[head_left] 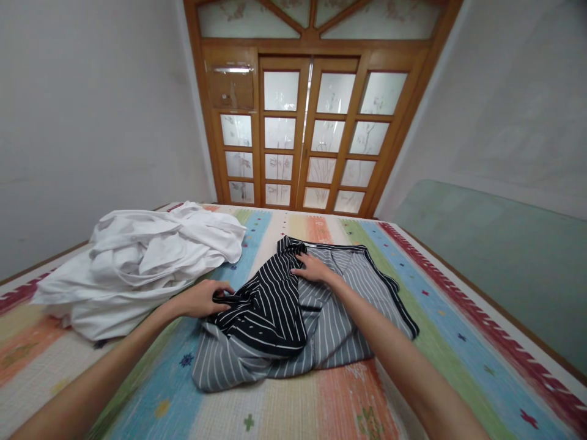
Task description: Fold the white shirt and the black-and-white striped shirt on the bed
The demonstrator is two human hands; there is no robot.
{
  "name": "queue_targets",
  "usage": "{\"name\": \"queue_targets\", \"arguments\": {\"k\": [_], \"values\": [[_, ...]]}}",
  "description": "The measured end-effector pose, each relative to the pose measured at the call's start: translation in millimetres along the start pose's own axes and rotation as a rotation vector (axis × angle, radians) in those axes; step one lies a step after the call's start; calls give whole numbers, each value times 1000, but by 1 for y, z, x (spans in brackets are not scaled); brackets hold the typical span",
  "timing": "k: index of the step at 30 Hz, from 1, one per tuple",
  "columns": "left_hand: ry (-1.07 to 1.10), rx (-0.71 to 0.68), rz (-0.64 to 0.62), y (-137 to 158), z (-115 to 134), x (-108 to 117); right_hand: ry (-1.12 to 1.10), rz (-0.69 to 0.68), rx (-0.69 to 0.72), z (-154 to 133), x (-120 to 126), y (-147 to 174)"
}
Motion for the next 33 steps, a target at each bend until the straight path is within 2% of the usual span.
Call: {"name": "queue_targets", "arguments": {"k": [3, 6, 9, 13, 15, 17, 19, 22, 26, 29, 31, 33], "values": [[-35, 27, -25, -3, -6, -2, 13, -56, 3, 6, 0, -7], [-26, 76, 50, -7, -20, 7, 20, -97, 5, 9, -1, -12], [-17, 108, 238, -9, -34, 31, 33, -132, -2, 14, -2, -16], [-53, 216, 600, 1, -55, 73, 52, -146, -36, 23, 0, -24], [-70, 285, 723, 5, -62, 82, 62, -131, -64, 29, 2, -28], [-33, 327, 781, 5, -66, 82, 74, -91, -95, 34, 5, -32], [67, 333, 778, -1, -65, 73, 87, -17, -119, 36, 11, -34], [191, 256, 733, -8, -53, 61, 104, 137, -131, 38, 30, -30], [162, 142, 713, 6, -37, 59, 101, 319, -139, 52, 69, -3], [134, 55, 588, 27, -29, 50, 88, 423, -180, 83, 99, 42], [118, -15, 416, 40, -25, 32, 38, 509, -203, 109, 115, 83], [98, -47, 257, 53, -25, 13, 13, 479, -255, 135, 117, 127]]}}
Point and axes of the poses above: each hand's wrist, its own y-axis away from the middle knuckle, its own x-axis out of the back of the hand, z = x × y, the point moved 9 cm from there along -y, towards the middle knuckle, and after that the axes turned 9 degrees about z, right-handed, at the moved point
